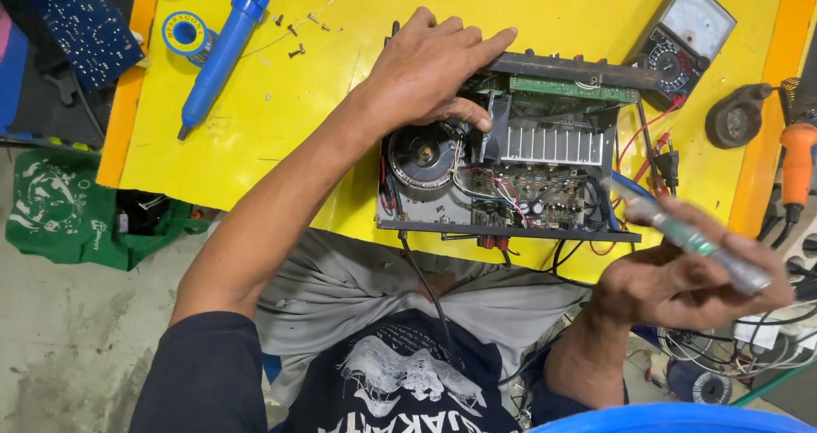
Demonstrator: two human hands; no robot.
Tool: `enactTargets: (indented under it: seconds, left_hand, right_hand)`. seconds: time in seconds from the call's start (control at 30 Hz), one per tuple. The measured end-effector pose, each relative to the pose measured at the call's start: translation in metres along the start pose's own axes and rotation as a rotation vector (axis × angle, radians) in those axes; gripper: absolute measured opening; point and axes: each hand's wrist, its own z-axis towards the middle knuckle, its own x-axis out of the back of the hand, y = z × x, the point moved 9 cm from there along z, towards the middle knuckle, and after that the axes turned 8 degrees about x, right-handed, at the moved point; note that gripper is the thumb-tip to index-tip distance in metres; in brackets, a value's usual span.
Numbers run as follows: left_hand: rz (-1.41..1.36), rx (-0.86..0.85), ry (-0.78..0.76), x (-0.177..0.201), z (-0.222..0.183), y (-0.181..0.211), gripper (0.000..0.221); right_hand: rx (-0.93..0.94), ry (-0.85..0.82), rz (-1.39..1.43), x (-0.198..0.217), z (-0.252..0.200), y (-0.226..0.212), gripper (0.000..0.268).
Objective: Repairing an electronic amplifier by inspecting internal components, organizing wires, and using a hot glue gun to secure parts.
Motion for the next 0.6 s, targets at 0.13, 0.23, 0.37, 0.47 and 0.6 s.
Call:
enactTargets:
  seconds: [0.13, 0.23, 0.37, 0.47, 0.6]
  left_hand:
    - [0.006, -0.014, 0.038, 0.004, -0.002, 0.001, 0.109]
    - [0.004, -0.006, 0.025, 0.000, -0.002, -0.002, 0.110]
    - [-0.017, 0.013, -0.001, -0.007, 0.002, -0.003, 0.112]
    - [-0.036, 0.031, -0.029, -0.012, 0.004, -0.005, 0.112]
    - [-0.032, 0.018, -0.023, -0.012, 0.005, -0.004, 0.112]
  right_hand:
    - [-0.083, -0.137, -0.074, 0.029, -0.011, 0.073, 0.018]
    - [-0.164, -0.335, -0.153, 0.014, -0.021, 0.093, 0.014]
    - [-0.107, -0.617, -0.334, 0.003, -0.047, 0.103, 0.032]
    - [-0.154, -0.776, -0.373, -0.007, -0.060, 0.112, 0.040]
    - [-0.197, -0.785, -0.325, -0.013, -0.044, 0.101, 0.048]
